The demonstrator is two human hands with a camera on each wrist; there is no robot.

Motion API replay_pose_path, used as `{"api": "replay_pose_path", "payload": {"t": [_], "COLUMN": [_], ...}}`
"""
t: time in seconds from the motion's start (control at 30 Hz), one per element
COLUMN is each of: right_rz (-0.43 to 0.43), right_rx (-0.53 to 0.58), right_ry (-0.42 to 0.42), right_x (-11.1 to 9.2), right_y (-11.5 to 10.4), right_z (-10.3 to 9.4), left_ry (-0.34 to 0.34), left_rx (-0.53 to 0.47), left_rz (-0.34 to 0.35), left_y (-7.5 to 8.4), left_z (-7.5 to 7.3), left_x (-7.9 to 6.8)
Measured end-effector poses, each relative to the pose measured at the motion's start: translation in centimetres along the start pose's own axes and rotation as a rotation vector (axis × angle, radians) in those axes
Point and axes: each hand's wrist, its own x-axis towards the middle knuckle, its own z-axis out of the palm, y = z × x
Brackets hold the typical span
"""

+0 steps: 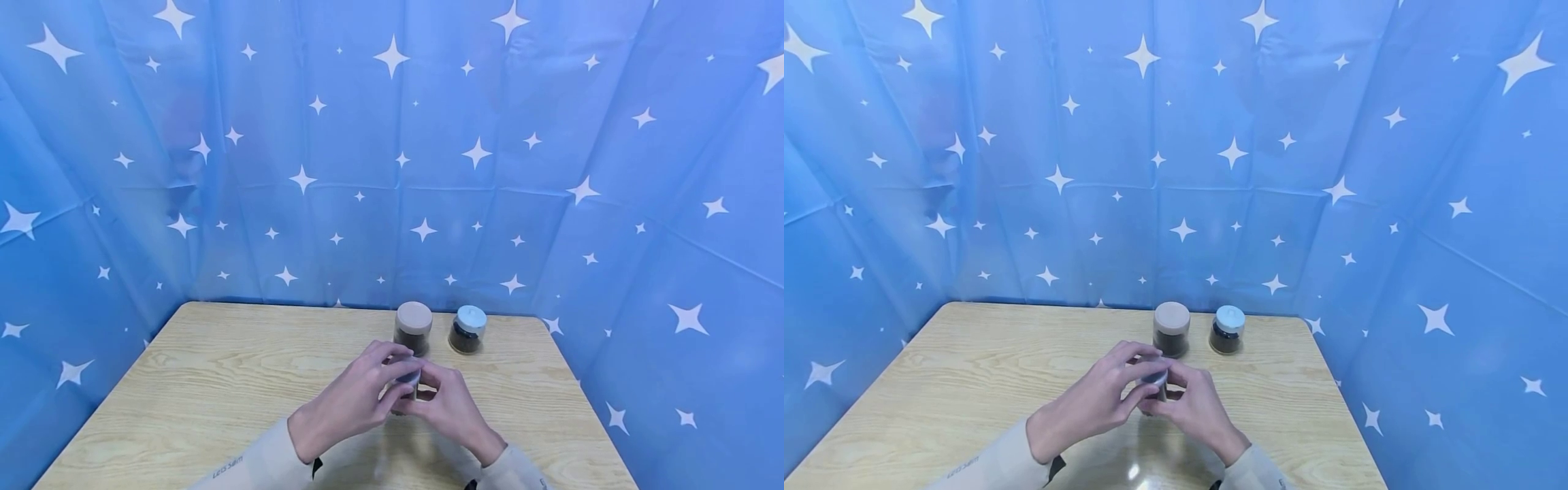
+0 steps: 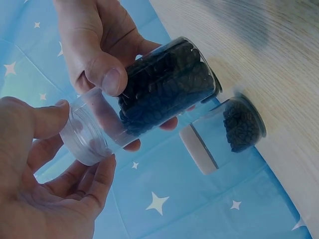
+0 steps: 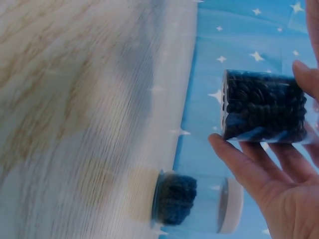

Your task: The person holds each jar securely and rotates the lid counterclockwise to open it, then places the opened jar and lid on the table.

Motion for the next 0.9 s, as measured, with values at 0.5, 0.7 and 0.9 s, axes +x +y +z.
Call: {"api": "replay_pose_path", "payload": {"t": [0.5,0.7,0.9], "right_rz": [0.045,0.063,0.064], "right_rx": [0.014,0.014,0.001], "right_ry": [0.036,0.044,0.050], "right_x": [0.31,0.36,0.34], "right_y": [0.19,0.10,0.22], "right_z": [0.51,0.67,0.80], "left_ry": [0.028,0.032,0.037], "left_rx": [0.021,0.022,0.019], "left_rz": [-0.024,-0.046,-0.060], "left_y": [-0.14,-0.11,-0.05], "left_z": [0.30,0.47,0.68], "left_x": [0.09,0.11,0.10]}}
